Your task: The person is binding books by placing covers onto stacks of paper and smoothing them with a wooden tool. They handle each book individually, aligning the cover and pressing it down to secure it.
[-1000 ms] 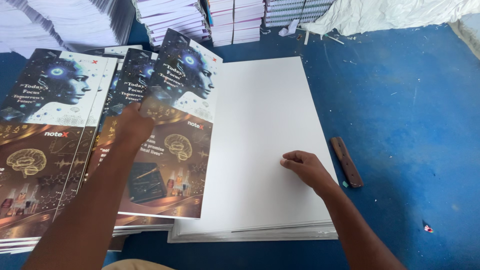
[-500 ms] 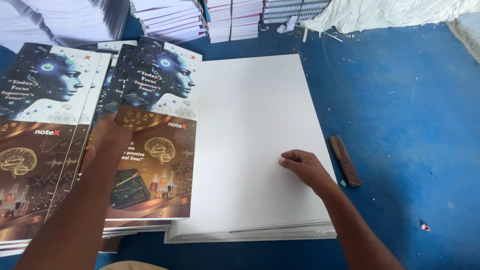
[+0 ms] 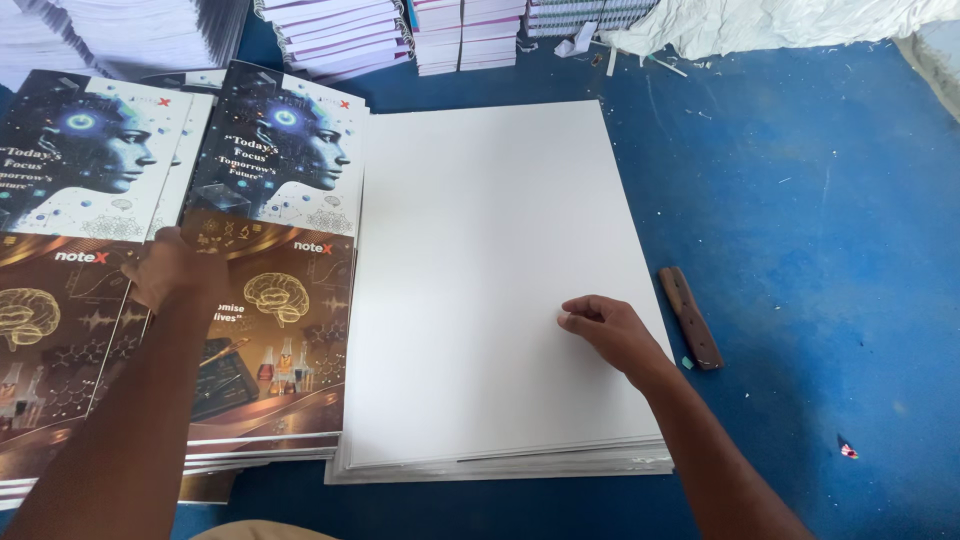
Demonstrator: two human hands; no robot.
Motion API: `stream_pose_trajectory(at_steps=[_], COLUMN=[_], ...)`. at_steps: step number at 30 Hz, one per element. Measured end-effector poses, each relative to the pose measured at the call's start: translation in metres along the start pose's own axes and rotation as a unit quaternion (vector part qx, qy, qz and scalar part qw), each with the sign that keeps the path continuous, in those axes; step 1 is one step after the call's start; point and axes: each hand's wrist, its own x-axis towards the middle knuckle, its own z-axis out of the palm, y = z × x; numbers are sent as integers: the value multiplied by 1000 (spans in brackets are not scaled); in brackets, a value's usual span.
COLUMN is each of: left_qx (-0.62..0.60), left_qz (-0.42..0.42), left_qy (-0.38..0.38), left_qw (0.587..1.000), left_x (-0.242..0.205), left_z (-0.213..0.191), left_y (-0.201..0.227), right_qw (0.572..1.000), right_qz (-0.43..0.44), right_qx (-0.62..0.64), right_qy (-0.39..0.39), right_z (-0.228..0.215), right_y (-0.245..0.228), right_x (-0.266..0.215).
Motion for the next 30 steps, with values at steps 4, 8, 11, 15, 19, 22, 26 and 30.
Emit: stream_pose_trajectory(at_steps=[4,8,11,15,19,22,26,30], left_qx=[-36,-19,-35,-14,-14,-60,-86,-152], left_qz=[17,4,-18,-44,7,-22,-47,-56], left_qy=[-10,-51,-107,-182,-184,-208,-180,-185], left_qw=[999,999,993,982,983,976,979,969], left_x=[-7,-10,-8,-4,0,4,4,-2], left_z=[-8,-23,-31,-27,-20,-20,-28,-35], left_y=[3,5,3,0,-9,-14,-20,-17], right_qw=[1000,1000,1000,1000,1000,1000,1000,1000], right_qz=[13,3,0,2,-1,4,6,-5], right_qx=[-13,-13,-10,-14,-14,-18,-25,-23], right_qy=[2,1,0,2,0,2,7,4], right_z=[1,0,-1,-1,0,0,2,1], right_y=[-4,-4,-4,-3,-3,-3,-3,-3], right_x=[-2,-3,-3,-3,-2,-2,-1,0])
